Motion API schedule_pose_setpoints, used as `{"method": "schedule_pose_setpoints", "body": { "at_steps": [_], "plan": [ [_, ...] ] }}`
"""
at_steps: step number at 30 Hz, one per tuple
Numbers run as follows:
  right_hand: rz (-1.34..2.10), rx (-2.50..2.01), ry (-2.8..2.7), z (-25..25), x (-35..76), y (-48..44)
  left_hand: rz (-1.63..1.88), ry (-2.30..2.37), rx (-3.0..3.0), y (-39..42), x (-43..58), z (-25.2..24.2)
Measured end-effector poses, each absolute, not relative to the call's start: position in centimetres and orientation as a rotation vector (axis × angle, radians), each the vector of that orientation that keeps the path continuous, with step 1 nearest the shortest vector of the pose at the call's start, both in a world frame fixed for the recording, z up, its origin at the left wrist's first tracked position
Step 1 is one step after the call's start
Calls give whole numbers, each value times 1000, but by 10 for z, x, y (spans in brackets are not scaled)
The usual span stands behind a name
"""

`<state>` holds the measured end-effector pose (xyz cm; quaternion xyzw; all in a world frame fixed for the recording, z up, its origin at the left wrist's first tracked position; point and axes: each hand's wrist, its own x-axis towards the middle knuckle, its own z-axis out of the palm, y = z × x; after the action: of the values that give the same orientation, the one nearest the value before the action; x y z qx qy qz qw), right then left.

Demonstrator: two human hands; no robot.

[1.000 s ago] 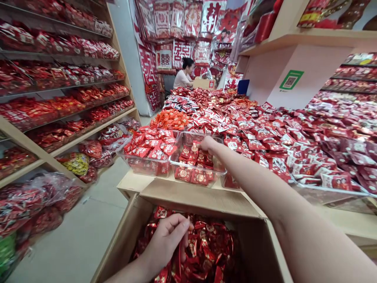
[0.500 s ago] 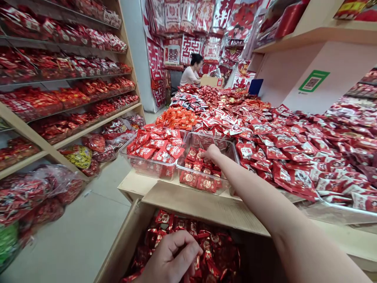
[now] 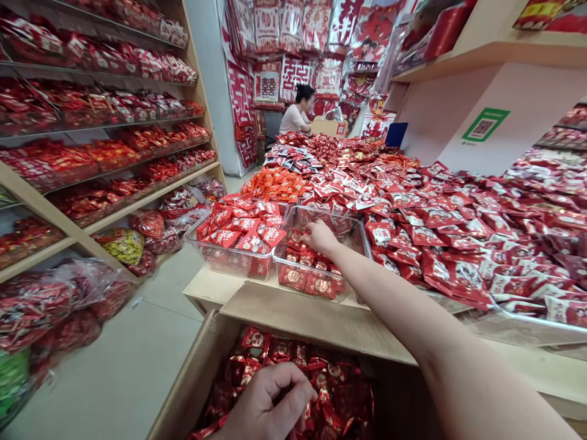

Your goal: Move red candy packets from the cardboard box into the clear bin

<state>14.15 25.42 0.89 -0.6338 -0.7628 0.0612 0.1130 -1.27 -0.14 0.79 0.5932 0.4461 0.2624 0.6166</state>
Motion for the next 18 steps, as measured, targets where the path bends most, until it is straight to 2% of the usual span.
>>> {"method": "schedule_pose_setpoints", "body": {
  "at_steps": [6,18],
  "plan": [
    [145,-1644,-2444,0,131,256,607,1023,1285,-3,-8,-4],
    [131,-1583,-2469,-3,132,259,607,967,1196,-2,-11,5]
  ]
}}
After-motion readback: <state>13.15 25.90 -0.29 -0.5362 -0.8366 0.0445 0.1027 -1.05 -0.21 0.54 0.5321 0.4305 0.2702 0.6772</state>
